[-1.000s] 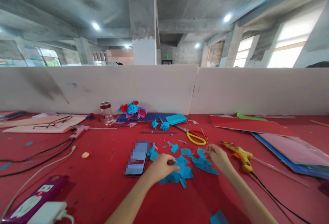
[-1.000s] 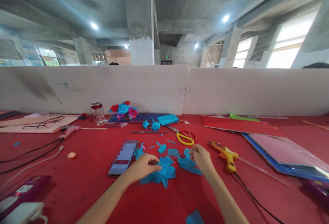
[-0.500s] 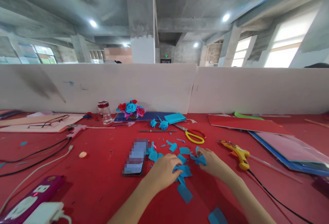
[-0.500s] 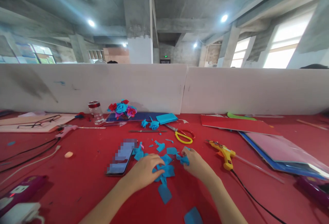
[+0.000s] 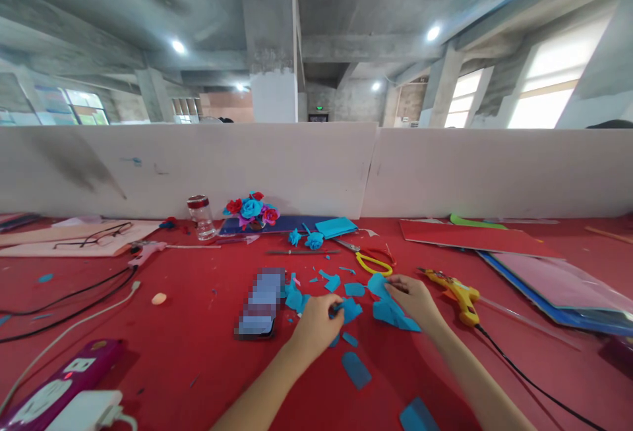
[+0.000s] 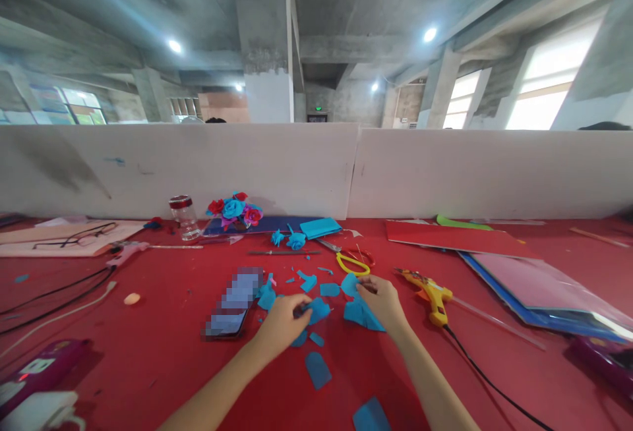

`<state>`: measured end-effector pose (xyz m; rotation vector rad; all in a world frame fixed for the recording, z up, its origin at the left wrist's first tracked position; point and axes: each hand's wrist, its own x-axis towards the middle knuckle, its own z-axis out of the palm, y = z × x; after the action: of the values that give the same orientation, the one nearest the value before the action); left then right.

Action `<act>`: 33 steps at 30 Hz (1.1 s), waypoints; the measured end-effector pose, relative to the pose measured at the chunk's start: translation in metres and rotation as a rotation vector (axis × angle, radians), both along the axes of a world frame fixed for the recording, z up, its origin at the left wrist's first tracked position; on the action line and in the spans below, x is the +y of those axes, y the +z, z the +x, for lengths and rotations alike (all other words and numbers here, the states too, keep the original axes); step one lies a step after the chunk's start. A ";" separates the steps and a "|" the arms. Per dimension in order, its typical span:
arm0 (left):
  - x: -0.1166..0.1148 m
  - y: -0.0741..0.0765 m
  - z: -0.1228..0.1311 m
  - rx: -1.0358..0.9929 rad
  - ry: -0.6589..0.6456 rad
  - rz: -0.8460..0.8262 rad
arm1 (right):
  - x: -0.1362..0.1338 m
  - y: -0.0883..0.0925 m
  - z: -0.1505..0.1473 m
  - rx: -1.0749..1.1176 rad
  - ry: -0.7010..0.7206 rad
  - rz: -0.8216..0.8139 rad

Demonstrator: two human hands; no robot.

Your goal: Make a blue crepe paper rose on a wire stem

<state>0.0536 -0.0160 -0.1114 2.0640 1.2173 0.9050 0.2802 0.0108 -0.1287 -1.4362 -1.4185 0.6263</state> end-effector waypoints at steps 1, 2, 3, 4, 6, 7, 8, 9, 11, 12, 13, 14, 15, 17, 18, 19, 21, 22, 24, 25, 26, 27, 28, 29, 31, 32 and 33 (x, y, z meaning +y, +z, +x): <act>0.002 0.001 0.000 -0.083 0.026 -0.081 | 0.000 0.000 -0.001 0.022 0.000 -0.001; 0.003 0.001 0.000 -0.160 0.043 -0.167 | 0.000 0.000 -0.001 0.039 -0.001 0.000; 0.004 0.001 0.000 -0.230 0.051 -0.250 | 0.000 0.000 -0.001 0.051 -0.003 0.001; 0.005 0.001 0.000 -0.291 0.055 -0.323 | -0.001 0.000 -0.002 0.059 -0.009 0.002; 0.006 0.001 0.000 -0.381 0.058 -0.412 | -0.002 0.003 -0.001 0.057 -0.046 0.014; 0.006 0.001 -0.001 -0.406 0.055 -0.429 | -0.004 0.005 -0.001 0.049 -0.073 0.026; 0.006 0.001 -0.001 -0.421 0.052 -0.437 | -0.005 0.008 -0.001 0.040 -0.103 0.041; 0.006 0.001 -0.001 -0.430 0.050 -0.441 | -0.007 0.010 -0.002 0.030 -0.127 0.058; 0.006 0.001 -0.002 -0.448 0.041 -0.450 | -0.012 0.015 -0.009 0.020 -0.124 0.078; 0.006 0.001 -0.002 -0.460 0.033 -0.460 | -0.014 0.016 -0.015 0.019 -0.093 0.077; 0.005 0.001 -0.001 -0.475 0.023 -0.475 | -0.017 0.017 -0.021 0.026 -0.031 0.064; 0.005 0.001 0.000 -0.488 0.013 -0.491 | -0.019 0.017 -0.029 0.041 0.047 0.048; 0.005 0.001 0.000 -0.495 0.003 -0.501 | -0.021 0.017 -0.036 0.057 0.126 0.029; 0.004 0.002 0.002 -0.502 -0.016 -0.513 | -0.024 0.015 -0.048 0.121 0.272 0.003; 0.003 0.002 0.003 -0.505 -0.027 -0.516 | -0.025 0.015 -0.051 0.149 0.312 0.000; 0.002 0.003 0.003 -0.509 -0.037 -0.519 | -0.025 0.014 -0.053 0.175 0.336 -0.001; 0.001 0.005 0.003 -0.523 -0.052 -0.528 | -0.025 0.016 -0.052 0.206 0.317 0.001; 0.000 0.006 0.003 -0.530 -0.057 -0.534 | -0.025 0.017 -0.050 0.217 0.297 0.000; 0.000 0.006 0.002 -0.540 -0.044 -0.549 | -0.023 0.021 -0.043 0.216 0.217 -0.004; 0.000 0.006 0.001 -0.537 -0.027 -0.559 | -0.022 0.022 -0.039 0.206 0.168 -0.004; 0.000 0.005 0.001 -0.524 -0.011 -0.566 | -0.021 0.023 -0.035 0.194 0.118 -0.002; 0.000 0.004 0.001 -0.501 0.002 -0.568 | -0.020 0.022 -0.031 0.179 0.070 0.002; 0.001 0.002 0.001 -0.468 0.006 -0.564 | -0.018 0.022 -0.026 0.162 0.019 0.007; 0.001 0.001 0.002 -0.429 0.003 -0.559 | -0.016 0.020 -0.022 0.143 -0.028 0.015; 0.001 -0.002 0.003 -0.345 -0.010 -0.553 | -0.012 0.015 -0.013 0.087 -0.110 0.027; 0.001 -0.003 0.003 -0.308 -0.013 -0.552 | -0.009 0.013 -0.008 0.044 -0.151 0.032; 0.001 -0.003 0.003 -0.271 -0.018 -0.547 | -0.007 0.010 -0.004 -0.006 -0.188 0.038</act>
<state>0.0567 -0.0155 -0.1146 1.4670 1.1394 0.7138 0.2764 0.0034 -0.1183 -1.5214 -1.2753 0.4734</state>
